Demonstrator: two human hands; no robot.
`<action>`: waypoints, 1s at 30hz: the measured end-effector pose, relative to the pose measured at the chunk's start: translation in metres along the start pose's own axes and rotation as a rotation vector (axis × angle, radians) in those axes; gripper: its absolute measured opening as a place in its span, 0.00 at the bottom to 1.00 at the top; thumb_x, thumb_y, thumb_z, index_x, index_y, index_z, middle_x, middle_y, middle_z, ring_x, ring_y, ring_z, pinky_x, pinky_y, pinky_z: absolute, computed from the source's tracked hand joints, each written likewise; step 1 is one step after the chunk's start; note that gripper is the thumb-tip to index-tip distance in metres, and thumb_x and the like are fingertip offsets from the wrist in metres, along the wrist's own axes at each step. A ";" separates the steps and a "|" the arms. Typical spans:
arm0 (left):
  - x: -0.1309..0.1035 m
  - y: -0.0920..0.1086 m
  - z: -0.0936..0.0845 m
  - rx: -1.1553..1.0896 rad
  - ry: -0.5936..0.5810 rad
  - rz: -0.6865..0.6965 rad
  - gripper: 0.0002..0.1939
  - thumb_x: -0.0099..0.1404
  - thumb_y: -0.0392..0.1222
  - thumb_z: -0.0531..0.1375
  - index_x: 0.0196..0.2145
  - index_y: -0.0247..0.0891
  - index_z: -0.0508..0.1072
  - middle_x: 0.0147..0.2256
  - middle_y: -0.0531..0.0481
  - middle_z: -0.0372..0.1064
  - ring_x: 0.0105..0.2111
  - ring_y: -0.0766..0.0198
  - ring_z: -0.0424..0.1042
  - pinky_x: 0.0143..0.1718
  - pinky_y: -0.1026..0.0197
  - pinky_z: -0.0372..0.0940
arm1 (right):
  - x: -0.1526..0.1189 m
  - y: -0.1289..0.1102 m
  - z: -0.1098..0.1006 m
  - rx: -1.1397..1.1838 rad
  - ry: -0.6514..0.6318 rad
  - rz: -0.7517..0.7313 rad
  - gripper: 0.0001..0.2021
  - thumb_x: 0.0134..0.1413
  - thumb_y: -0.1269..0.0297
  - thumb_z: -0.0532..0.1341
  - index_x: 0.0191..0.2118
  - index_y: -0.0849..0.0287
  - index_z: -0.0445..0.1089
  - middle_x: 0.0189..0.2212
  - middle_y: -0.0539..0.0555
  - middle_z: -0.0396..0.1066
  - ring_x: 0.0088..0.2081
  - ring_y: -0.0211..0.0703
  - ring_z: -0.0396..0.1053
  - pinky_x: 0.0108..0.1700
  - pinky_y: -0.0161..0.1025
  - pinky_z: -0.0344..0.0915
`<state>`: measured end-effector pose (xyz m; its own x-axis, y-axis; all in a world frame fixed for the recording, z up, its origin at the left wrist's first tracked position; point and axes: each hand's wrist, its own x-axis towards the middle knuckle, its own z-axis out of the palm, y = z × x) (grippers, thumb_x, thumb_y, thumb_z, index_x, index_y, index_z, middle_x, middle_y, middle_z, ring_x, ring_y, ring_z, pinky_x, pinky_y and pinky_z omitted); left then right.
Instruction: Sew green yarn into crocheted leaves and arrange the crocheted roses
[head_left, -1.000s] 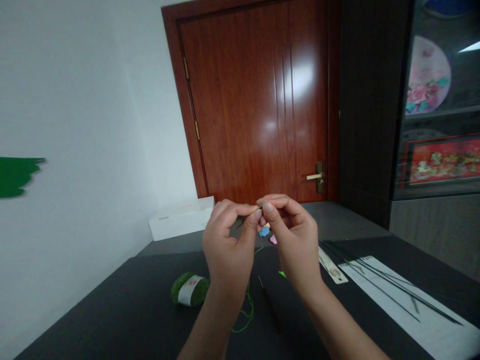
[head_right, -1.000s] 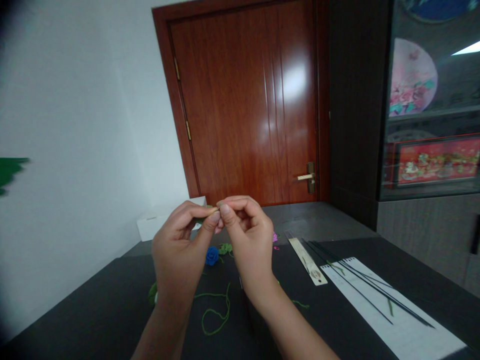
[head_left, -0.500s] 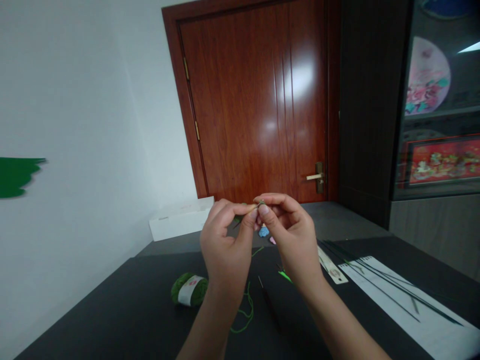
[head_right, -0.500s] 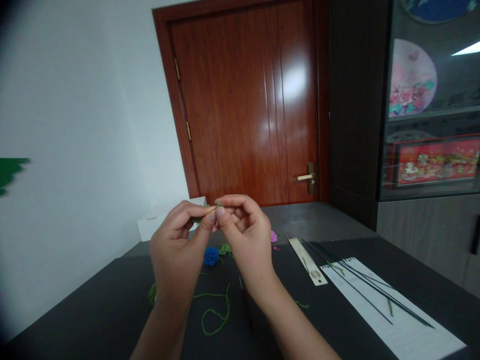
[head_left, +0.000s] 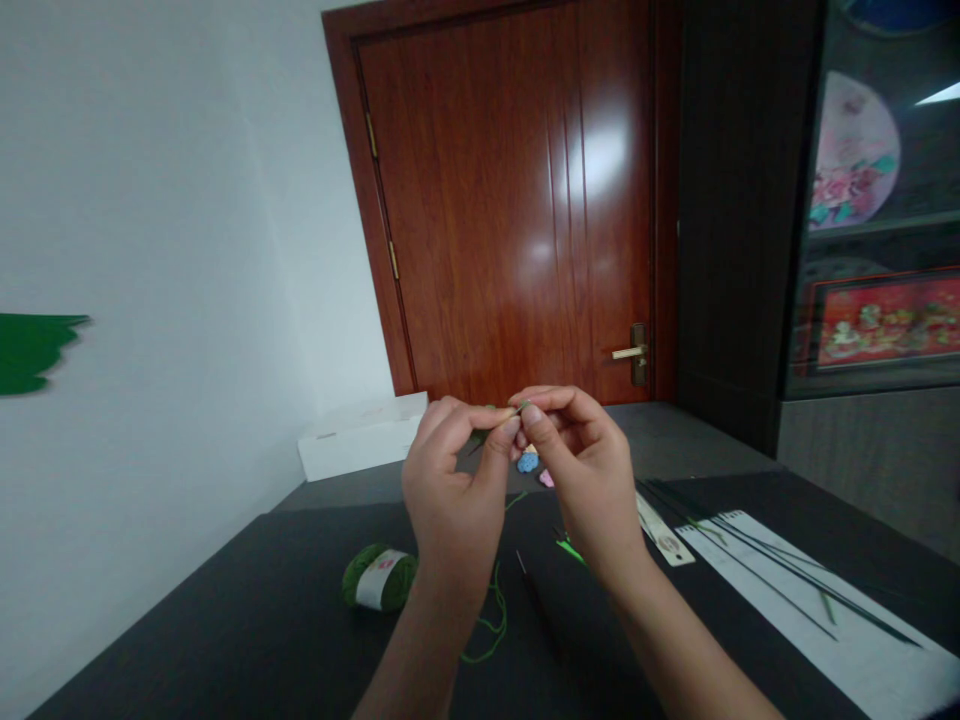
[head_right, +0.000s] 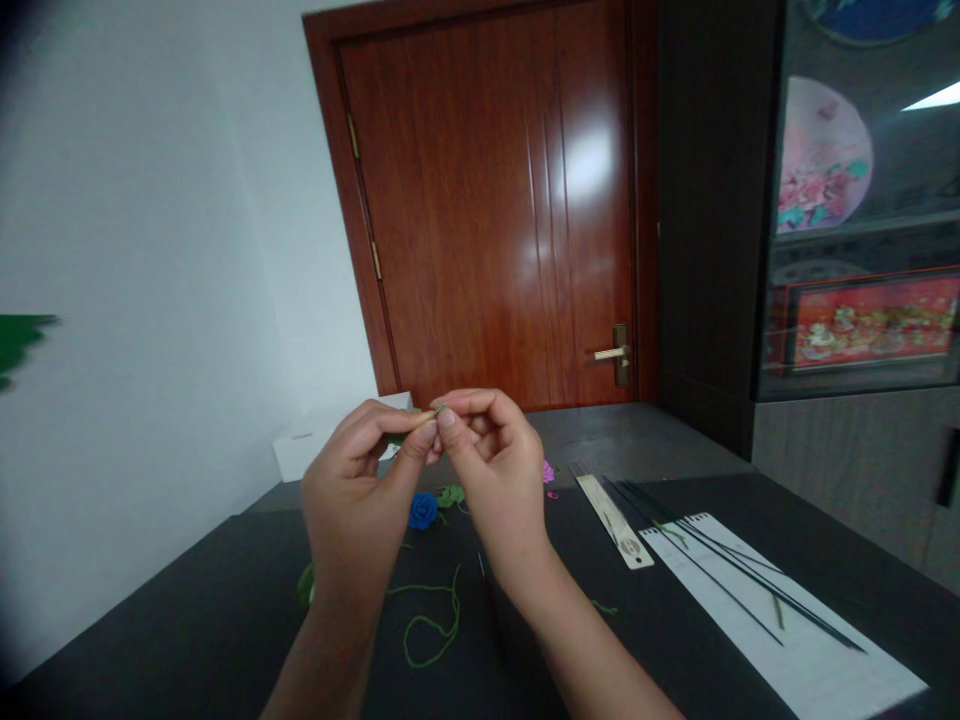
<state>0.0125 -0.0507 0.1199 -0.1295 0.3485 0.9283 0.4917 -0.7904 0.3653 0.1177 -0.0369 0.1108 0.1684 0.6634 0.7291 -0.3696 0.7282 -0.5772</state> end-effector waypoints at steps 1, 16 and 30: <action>0.000 0.000 0.000 -0.001 -0.001 0.002 0.05 0.64 0.38 0.64 0.29 0.41 0.77 0.28 0.51 0.70 0.32 0.61 0.70 0.34 0.57 0.66 | 0.000 0.000 0.000 -0.004 0.002 -0.004 0.08 0.56 0.60 0.66 0.34 0.57 0.71 0.35 0.52 0.75 0.27 0.36 0.71 0.29 0.35 0.73; 0.002 0.002 -0.002 0.069 -0.007 0.069 0.05 0.64 0.38 0.64 0.29 0.42 0.77 0.28 0.52 0.71 0.32 0.61 0.70 0.35 0.57 0.65 | 0.003 0.000 -0.002 0.023 -0.031 -0.035 0.07 0.57 0.61 0.66 0.32 0.58 0.72 0.36 0.51 0.72 0.25 0.33 0.69 0.29 0.35 0.72; 0.000 0.002 -0.002 0.162 0.028 0.145 0.05 0.64 0.36 0.64 0.30 0.41 0.76 0.28 0.52 0.70 0.32 0.62 0.70 0.35 0.58 0.64 | 0.004 0.002 -0.002 0.047 -0.057 -0.022 0.05 0.57 0.63 0.66 0.34 0.57 0.71 0.33 0.50 0.72 0.26 0.33 0.69 0.30 0.34 0.72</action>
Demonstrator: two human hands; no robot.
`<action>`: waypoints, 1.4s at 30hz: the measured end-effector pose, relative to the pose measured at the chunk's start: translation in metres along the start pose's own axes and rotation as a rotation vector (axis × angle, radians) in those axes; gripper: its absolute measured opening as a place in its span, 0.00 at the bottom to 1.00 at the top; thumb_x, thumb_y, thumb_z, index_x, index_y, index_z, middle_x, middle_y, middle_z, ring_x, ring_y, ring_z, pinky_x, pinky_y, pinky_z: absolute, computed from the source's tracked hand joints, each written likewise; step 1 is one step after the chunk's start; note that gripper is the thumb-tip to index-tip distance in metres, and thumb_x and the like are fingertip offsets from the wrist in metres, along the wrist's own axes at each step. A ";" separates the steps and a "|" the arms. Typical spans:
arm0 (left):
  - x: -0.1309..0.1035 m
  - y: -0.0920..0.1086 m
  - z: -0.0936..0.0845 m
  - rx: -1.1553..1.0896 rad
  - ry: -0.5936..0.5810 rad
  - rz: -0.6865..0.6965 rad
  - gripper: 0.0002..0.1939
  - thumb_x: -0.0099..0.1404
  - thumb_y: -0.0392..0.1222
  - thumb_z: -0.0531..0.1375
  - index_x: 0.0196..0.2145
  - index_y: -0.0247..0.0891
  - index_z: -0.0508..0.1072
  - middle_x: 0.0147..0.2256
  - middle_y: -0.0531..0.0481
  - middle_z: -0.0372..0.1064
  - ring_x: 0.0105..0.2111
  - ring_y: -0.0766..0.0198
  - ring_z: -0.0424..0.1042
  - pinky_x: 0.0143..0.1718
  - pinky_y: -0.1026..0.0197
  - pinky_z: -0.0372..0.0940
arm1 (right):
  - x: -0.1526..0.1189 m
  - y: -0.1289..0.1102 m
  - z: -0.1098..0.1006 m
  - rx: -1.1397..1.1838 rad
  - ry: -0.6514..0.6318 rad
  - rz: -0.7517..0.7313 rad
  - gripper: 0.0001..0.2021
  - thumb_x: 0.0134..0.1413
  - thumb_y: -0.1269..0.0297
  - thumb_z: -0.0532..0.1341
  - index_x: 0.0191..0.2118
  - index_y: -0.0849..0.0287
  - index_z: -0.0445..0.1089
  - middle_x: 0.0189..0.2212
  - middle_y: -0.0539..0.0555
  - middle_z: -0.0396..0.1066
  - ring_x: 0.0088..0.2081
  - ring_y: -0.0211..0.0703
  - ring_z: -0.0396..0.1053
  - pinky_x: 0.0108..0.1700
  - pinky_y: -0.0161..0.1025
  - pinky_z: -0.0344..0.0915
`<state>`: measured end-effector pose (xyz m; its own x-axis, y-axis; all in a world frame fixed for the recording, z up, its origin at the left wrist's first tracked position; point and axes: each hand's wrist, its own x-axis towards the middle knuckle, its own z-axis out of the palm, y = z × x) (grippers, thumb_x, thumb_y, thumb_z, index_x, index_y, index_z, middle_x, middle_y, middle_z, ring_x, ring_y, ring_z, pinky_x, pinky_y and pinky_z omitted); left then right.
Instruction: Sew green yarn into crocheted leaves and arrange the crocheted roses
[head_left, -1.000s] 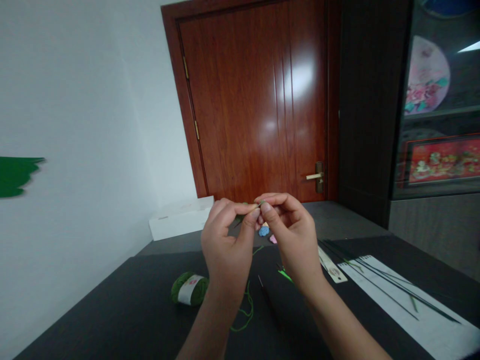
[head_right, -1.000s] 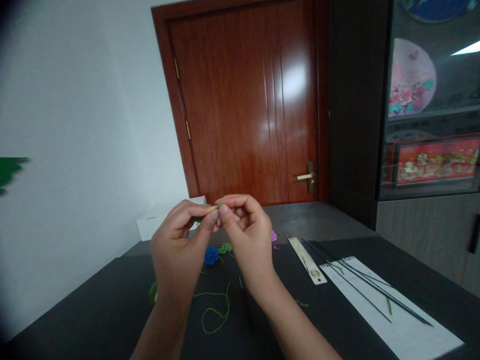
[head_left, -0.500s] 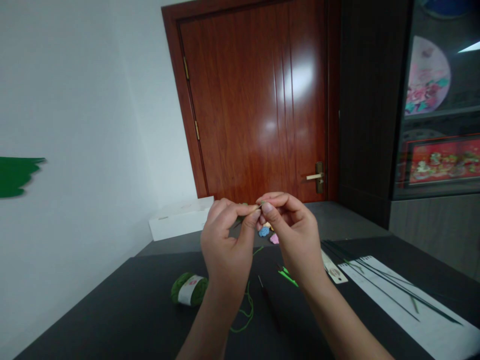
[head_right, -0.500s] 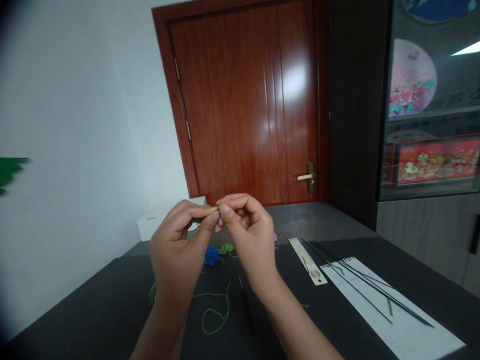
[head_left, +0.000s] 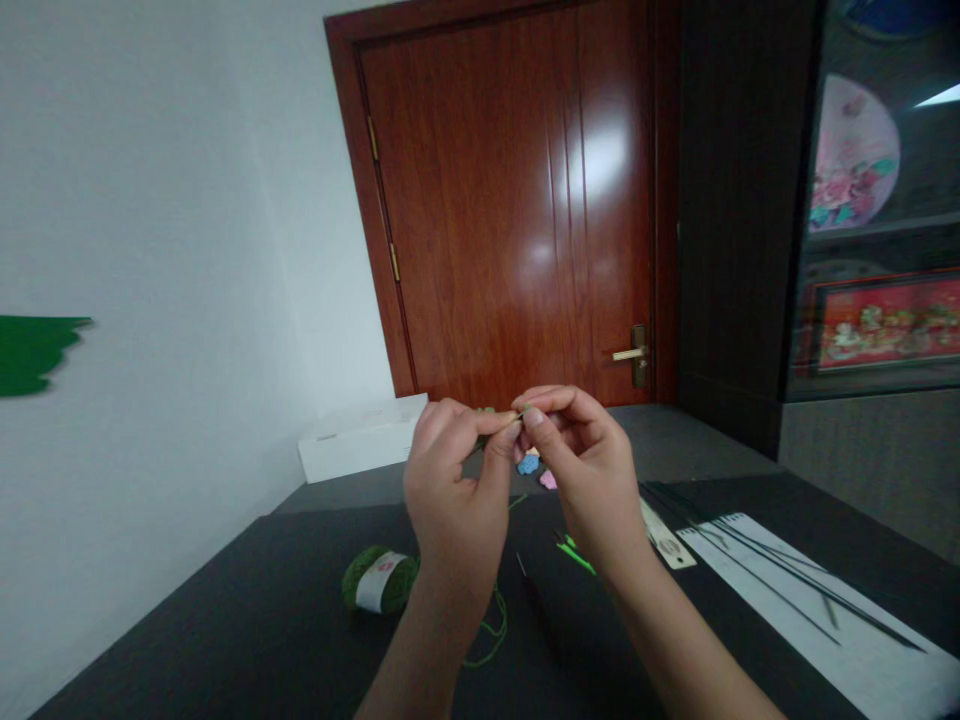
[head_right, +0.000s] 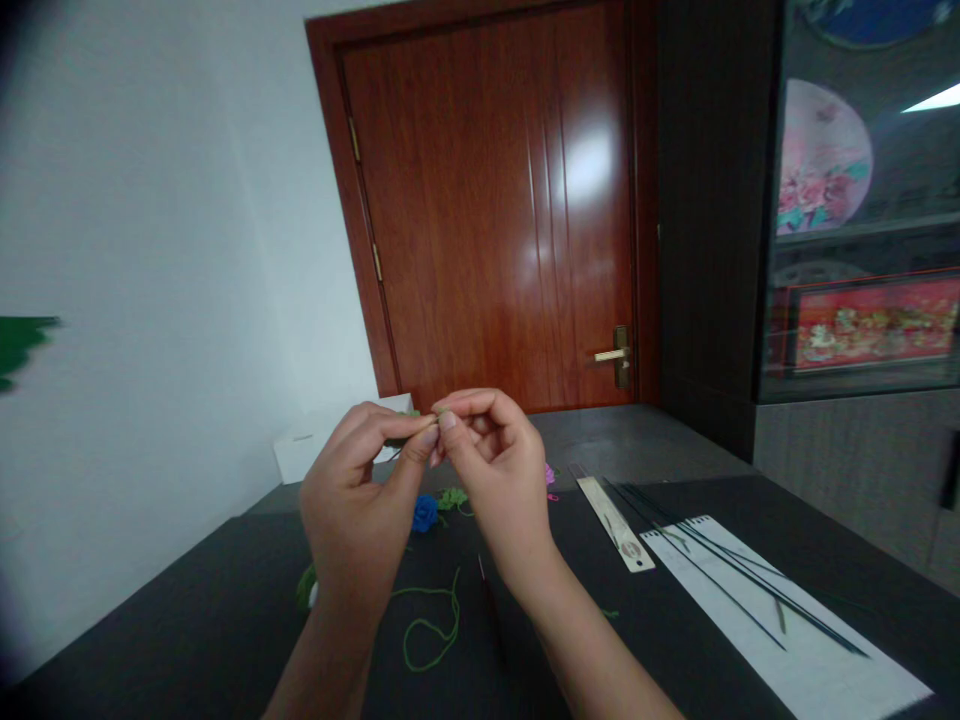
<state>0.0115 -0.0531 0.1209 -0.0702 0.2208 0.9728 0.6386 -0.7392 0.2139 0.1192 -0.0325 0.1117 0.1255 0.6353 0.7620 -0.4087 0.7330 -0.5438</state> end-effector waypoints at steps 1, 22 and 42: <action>0.000 0.000 0.000 0.014 0.004 0.015 0.05 0.64 0.36 0.64 0.30 0.41 0.76 0.28 0.53 0.70 0.32 0.62 0.70 0.35 0.58 0.63 | 0.000 0.000 0.000 -0.007 0.000 0.008 0.05 0.57 0.63 0.65 0.34 0.57 0.71 0.33 0.50 0.72 0.26 0.34 0.69 0.30 0.34 0.71; 0.001 -0.004 -0.001 0.129 0.042 0.092 0.05 0.63 0.35 0.63 0.29 0.39 0.76 0.28 0.52 0.68 0.32 0.62 0.68 0.35 0.58 0.62 | -0.001 0.003 0.001 0.086 -0.075 0.044 0.17 0.52 0.64 0.70 0.47 0.53 0.69 0.42 0.53 0.75 0.42 0.41 0.75 0.45 0.39 0.74; 0.001 -0.002 0.001 0.225 0.107 0.226 0.03 0.63 0.33 0.64 0.31 0.38 0.77 0.26 0.52 0.64 0.32 0.62 0.64 0.34 0.57 0.59 | 0.003 0.000 -0.005 -0.006 -0.130 0.022 0.06 0.59 0.60 0.64 0.36 0.55 0.68 0.40 0.53 0.76 0.39 0.40 0.74 0.40 0.39 0.74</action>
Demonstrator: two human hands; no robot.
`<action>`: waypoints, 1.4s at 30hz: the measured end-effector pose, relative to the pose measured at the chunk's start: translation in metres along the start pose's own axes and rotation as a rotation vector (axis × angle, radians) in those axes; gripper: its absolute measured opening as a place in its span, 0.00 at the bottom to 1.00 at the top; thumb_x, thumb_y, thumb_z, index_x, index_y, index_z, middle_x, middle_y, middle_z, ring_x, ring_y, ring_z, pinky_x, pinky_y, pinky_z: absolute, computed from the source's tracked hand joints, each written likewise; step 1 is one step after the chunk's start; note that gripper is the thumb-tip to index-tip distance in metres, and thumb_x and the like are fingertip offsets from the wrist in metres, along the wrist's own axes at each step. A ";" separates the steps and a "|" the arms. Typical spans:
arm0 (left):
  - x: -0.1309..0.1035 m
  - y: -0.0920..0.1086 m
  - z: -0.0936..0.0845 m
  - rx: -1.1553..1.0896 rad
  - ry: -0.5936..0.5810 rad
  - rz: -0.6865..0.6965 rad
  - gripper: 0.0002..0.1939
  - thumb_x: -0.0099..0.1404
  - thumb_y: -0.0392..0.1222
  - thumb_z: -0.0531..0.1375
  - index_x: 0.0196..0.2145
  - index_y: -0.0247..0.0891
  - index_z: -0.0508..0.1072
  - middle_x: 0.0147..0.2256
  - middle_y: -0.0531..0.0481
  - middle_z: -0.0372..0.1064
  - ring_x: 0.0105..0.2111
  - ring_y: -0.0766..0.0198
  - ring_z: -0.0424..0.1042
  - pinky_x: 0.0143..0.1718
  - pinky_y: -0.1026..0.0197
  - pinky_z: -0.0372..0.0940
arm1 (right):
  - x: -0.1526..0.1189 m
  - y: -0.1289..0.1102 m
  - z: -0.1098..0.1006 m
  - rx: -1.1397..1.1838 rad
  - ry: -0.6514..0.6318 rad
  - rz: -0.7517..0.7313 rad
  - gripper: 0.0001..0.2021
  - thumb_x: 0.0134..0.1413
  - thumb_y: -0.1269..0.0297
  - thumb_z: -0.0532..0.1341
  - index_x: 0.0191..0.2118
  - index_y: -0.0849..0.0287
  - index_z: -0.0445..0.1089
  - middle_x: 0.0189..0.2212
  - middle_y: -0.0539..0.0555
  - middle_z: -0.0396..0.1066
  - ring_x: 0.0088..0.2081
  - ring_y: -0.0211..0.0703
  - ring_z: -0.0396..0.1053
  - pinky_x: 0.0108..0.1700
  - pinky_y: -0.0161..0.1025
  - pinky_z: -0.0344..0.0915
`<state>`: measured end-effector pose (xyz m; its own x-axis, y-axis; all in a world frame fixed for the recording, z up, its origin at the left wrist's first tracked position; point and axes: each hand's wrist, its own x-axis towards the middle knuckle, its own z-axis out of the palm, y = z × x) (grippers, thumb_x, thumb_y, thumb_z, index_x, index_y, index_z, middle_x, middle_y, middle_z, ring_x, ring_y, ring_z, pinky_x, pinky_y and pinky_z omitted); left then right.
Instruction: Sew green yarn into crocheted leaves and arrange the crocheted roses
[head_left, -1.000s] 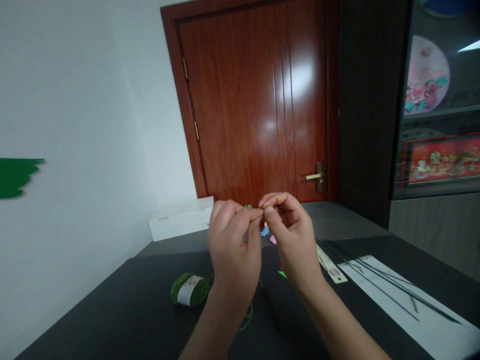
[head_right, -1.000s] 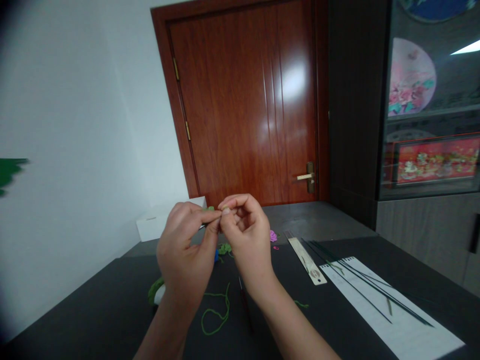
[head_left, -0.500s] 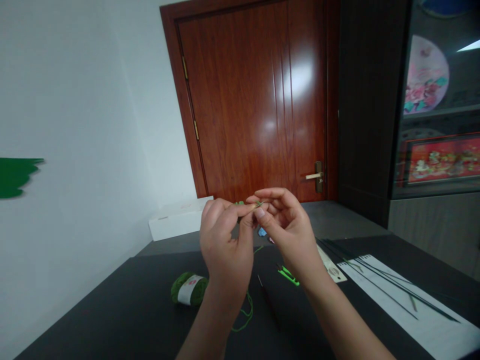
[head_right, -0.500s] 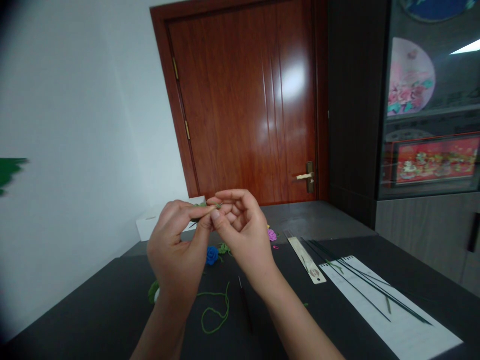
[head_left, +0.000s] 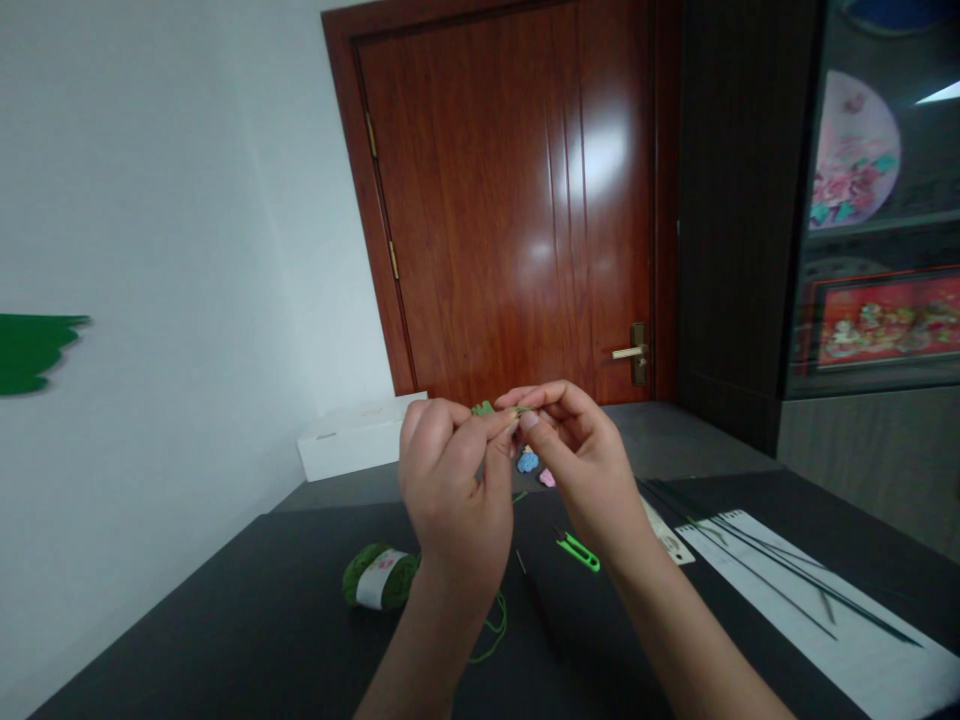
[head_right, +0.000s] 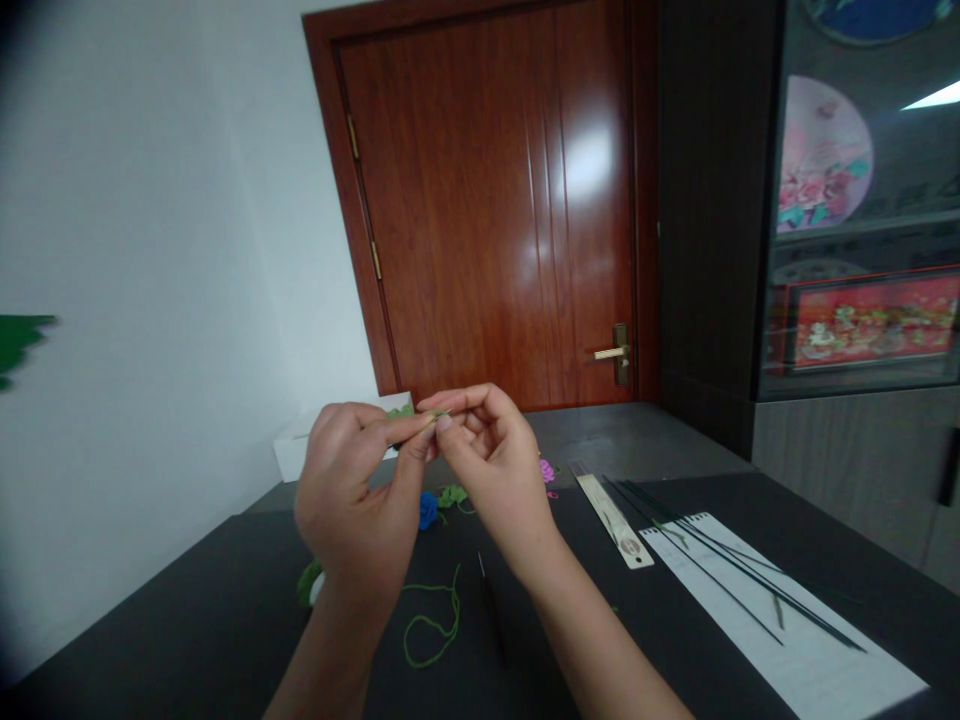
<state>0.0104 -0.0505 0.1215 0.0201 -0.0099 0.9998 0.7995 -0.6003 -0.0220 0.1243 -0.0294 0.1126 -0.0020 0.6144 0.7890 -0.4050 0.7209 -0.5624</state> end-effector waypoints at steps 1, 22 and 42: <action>0.000 0.000 0.000 0.006 0.008 0.010 0.03 0.62 0.33 0.64 0.31 0.39 0.77 0.26 0.52 0.64 0.31 0.62 0.64 0.34 0.57 0.59 | 0.000 0.000 0.000 0.007 0.001 0.002 0.06 0.59 0.61 0.64 0.37 0.55 0.68 0.40 0.53 0.76 0.38 0.39 0.74 0.40 0.38 0.74; 0.001 0.003 -0.001 -0.086 -0.028 -0.104 0.04 0.63 0.35 0.64 0.30 0.40 0.76 0.26 0.53 0.69 0.31 0.61 0.68 0.35 0.57 0.62 | 0.001 0.000 0.000 0.031 0.016 0.025 0.08 0.57 0.59 0.67 0.36 0.55 0.70 0.37 0.52 0.77 0.31 0.38 0.73 0.36 0.39 0.74; -0.001 0.001 0.000 -0.396 -0.138 -0.387 0.03 0.63 0.37 0.64 0.30 0.40 0.76 0.28 0.52 0.71 0.30 0.62 0.71 0.33 0.58 0.67 | -0.001 0.001 0.001 0.045 0.069 0.063 0.08 0.55 0.58 0.68 0.35 0.57 0.73 0.36 0.53 0.78 0.30 0.38 0.73 0.35 0.39 0.75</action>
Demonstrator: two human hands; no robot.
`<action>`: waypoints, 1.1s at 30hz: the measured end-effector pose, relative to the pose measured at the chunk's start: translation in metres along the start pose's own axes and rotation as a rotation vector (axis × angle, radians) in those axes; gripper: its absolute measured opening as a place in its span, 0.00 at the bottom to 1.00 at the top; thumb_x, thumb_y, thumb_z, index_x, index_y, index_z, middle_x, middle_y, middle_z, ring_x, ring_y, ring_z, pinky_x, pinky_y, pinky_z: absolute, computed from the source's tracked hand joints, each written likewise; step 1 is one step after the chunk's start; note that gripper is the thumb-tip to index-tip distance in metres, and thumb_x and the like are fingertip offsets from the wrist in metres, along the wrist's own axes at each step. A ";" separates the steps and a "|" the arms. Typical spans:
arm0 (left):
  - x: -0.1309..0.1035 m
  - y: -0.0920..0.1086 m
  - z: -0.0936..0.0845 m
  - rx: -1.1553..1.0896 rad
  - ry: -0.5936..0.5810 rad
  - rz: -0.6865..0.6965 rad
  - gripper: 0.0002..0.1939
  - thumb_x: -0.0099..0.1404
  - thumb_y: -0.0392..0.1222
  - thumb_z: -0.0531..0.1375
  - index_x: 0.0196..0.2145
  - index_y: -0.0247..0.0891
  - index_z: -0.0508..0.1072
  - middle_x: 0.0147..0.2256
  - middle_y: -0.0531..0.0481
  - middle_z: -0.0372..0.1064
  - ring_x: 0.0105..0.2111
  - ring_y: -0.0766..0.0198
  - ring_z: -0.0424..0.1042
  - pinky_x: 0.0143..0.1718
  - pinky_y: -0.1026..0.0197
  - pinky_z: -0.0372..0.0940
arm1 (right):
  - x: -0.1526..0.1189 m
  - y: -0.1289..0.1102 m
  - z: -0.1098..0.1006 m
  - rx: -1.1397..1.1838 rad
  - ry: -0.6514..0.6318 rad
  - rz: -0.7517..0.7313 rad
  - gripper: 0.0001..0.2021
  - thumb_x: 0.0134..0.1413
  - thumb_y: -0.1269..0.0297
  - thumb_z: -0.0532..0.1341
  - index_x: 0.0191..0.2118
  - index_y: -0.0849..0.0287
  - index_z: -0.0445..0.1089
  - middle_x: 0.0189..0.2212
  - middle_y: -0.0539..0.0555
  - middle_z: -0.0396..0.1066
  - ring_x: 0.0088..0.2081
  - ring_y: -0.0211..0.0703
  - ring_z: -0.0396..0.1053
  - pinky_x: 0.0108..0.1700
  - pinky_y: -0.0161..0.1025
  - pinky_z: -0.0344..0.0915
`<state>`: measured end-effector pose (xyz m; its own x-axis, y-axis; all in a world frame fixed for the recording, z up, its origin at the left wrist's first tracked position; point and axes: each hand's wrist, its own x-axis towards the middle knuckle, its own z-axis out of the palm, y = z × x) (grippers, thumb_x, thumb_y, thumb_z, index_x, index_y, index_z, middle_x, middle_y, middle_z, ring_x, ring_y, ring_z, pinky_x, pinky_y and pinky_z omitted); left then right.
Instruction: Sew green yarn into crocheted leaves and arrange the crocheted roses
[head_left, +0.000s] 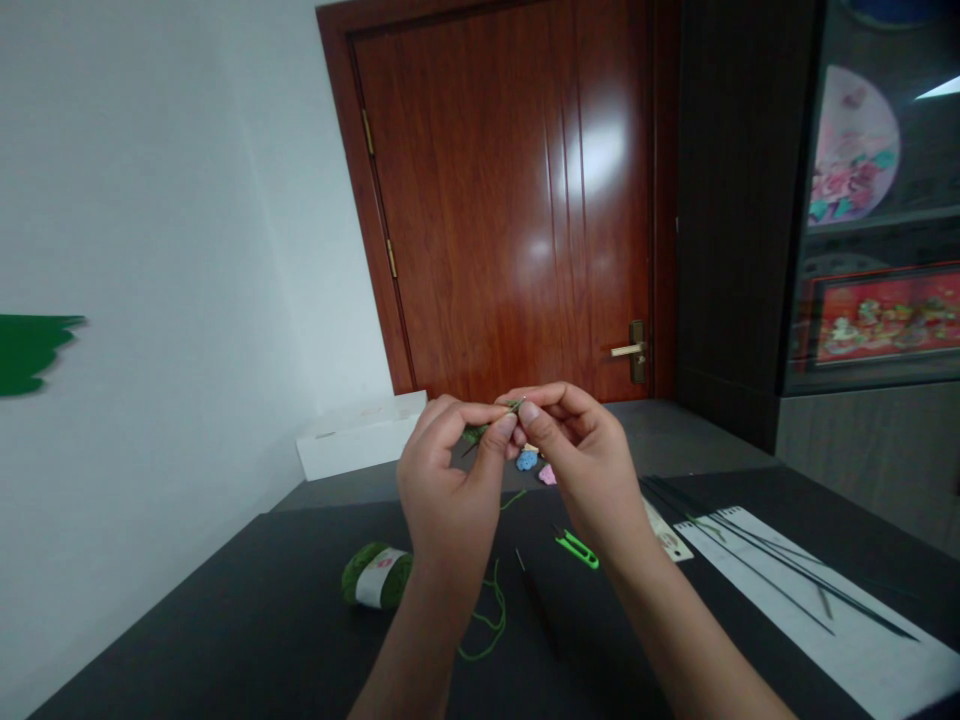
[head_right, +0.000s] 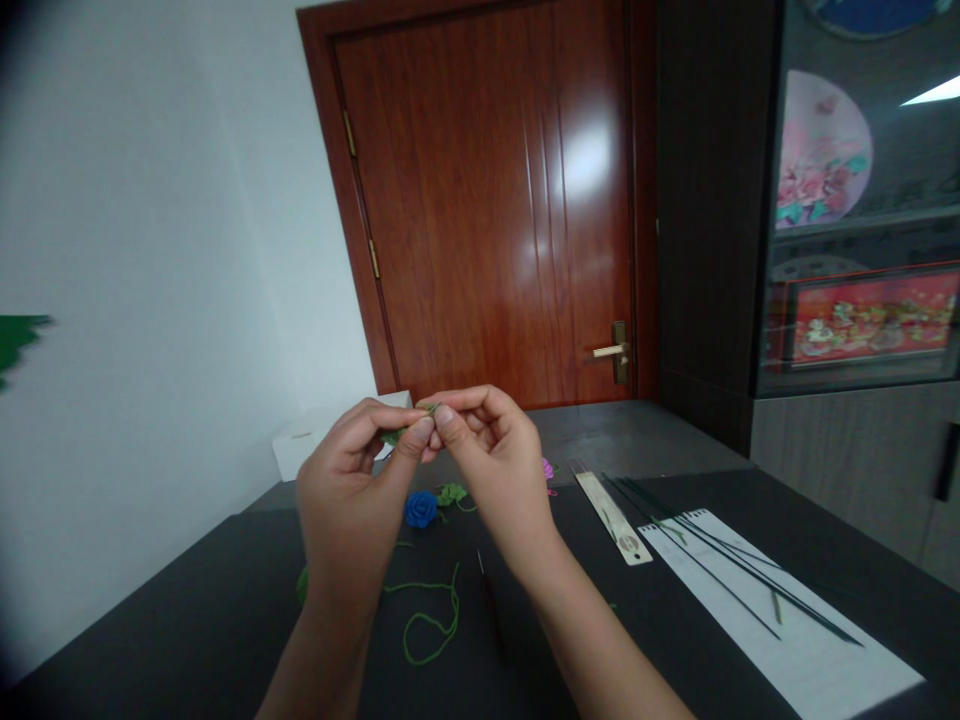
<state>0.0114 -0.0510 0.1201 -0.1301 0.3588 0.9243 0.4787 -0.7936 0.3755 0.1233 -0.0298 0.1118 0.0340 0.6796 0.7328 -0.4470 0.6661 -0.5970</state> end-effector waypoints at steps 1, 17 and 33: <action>0.000 -0.001 0.000 -0.012 -0.002 -0.011 0.03 0.63 0.37 0.64 0.30 0.40 0.76 0.28 0.51 0.72 0.31 0.63 0.72 0.33 0.58 0.67 | 0.000 0.000 0.000 0.002 -0.004 0.001 0.08 0.55 0.58 0.68 0.35 0.57 0.73 0.35 0.53 0.78 0.30 0.38 0.73 0.35 0.39 0.75; 0.000 -0.001 0.000 0.043 0.019 0.025 0.03 0.63 0.36 0.63 0.31 0.41 0.76 0.29 0.51 0.71 0.32 0.62 0.71 0.33 0.57 0.67 | -0.001 0.001 0.001 -0.020 0.003 -0.009 0.10 0.55 0.57 0.68 0.32 0.55 0.69 0.37 0.53 0.77 0.31 0.39 0.73 0.34 0.39 0.74; -0.001 0.000 0.000 0.045 0.018 0.036 0.04 0.63 0.36 0.64 0.30 0.40 0.77 0.28 0.52 0.70 0.31 0.62 0.71 0.34 0.58 0.66 | -0.002 -0.001 0.004 0.005 0.020 0.000 0.10 0.56 0.59 0.67 0.31 0.57 0.68 0.38 0.53 0.78 0.28 0.36 0.71 0.34 0.37 0.74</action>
<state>0.0117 -0.0513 0.1196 -0.1275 0.3208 0.9385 0.5223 -0.7827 0.3385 0.1205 -0.0329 0.1124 0.0522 0.6859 0.7258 -0.4513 0.6646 -0.5956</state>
